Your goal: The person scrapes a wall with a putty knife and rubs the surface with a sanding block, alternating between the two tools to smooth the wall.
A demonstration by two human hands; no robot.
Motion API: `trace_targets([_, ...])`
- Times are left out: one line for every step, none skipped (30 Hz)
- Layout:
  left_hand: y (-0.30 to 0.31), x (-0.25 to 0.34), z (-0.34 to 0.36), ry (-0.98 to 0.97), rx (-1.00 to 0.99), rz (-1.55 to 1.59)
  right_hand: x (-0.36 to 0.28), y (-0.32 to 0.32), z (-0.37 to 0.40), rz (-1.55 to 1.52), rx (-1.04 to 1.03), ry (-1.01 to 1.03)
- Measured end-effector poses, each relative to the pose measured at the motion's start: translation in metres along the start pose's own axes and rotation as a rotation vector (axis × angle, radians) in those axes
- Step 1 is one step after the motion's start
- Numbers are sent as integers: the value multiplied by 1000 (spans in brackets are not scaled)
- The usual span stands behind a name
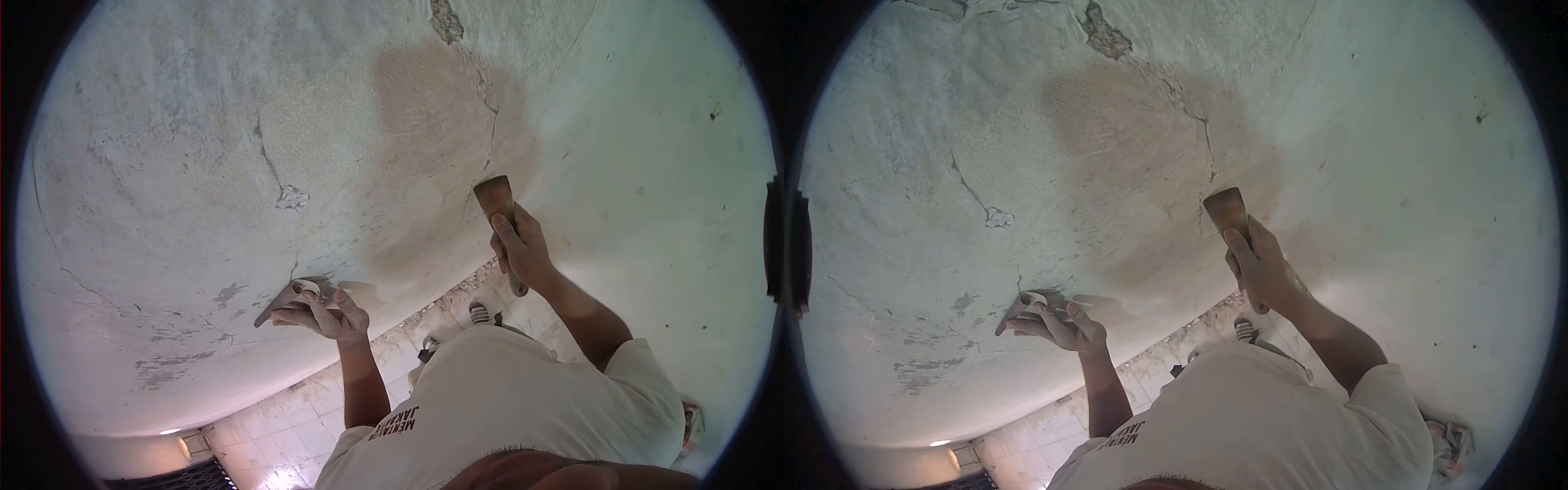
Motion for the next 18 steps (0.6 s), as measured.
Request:
trace_targets([0, -1, 0, -4, 1, 4, 2, 0, 3, -20, -6, -24])
trace_targets([-1, -1, 0, -9, 8, 5, 5, 0, 7, -40, -14, -49])
trace_targets([-1, 0, -1, -15, 13, 7, 14, 0, 12, -61, -7, -77])
trace_targets([0, 0, -1, -19, 17, 10, 29, -1, 17, -82, 0, -106])
trace_targets([0, 2, -3, -32, 18, 9, 38, -1, 19, -103, 7, -136])
trace_targets([0, 2, -5, -46, 19, 9, 35, -2, 17, -86, 3, -131])
trace_targets([1, 2, -7, -63, 19, 11, 30, -4, 13, -72, 1, -127])
trace_targets([1, 2, -5, -60, 1, -15, 24, -5, 10, -59, 1, -122])
trace_targets([2, 2, -3, -57, -12, -39, 20, -4, 7, -75, -11, -139])
trace_targets([2, 2, -1, -52, -20, -61, 14, -3, 3, -88, -21, -152])
trace_targets([2, 1, 0, -50, -20, -70, 9, -2, 0, -99, -32, -164])
trace_targets([3, 0, 2, -43, -20, -80, 9, 0, 1, -129, -32, -163])
trace_targets([2, -1, 4, -32, -25, -93, 17, 2, 7, -156, -36, -167])
trace_targets([3, -1, 5, -23, -20, -93, 27, 3, 13, -185, -40, -175])
trace_targets([3, 0, 6, -16, -14, -93, 35, 0, 16, -189, -37, -207])
trace_targets([4, -1, 6, -10, -9, -93, 36, 1, 14, -155, -49, -206])
trace_targets([5, -1, 7, -7, -12, -78, 36, -1, 11, -123, -62, -206])
trace_targets([6, -1, 8, -5, -13, -64, 31, -3, 9, -92, -74, -204])
Point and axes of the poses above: each hand's wrist, its own z-axis away from the middle knuckle, its own y-axis out of the back of the hand, x = y × z, the point moved 5 cm from there along -z, towards the middle knuckle, and after that the axes turned 9 degrees about -y, right-handed, at the moved point
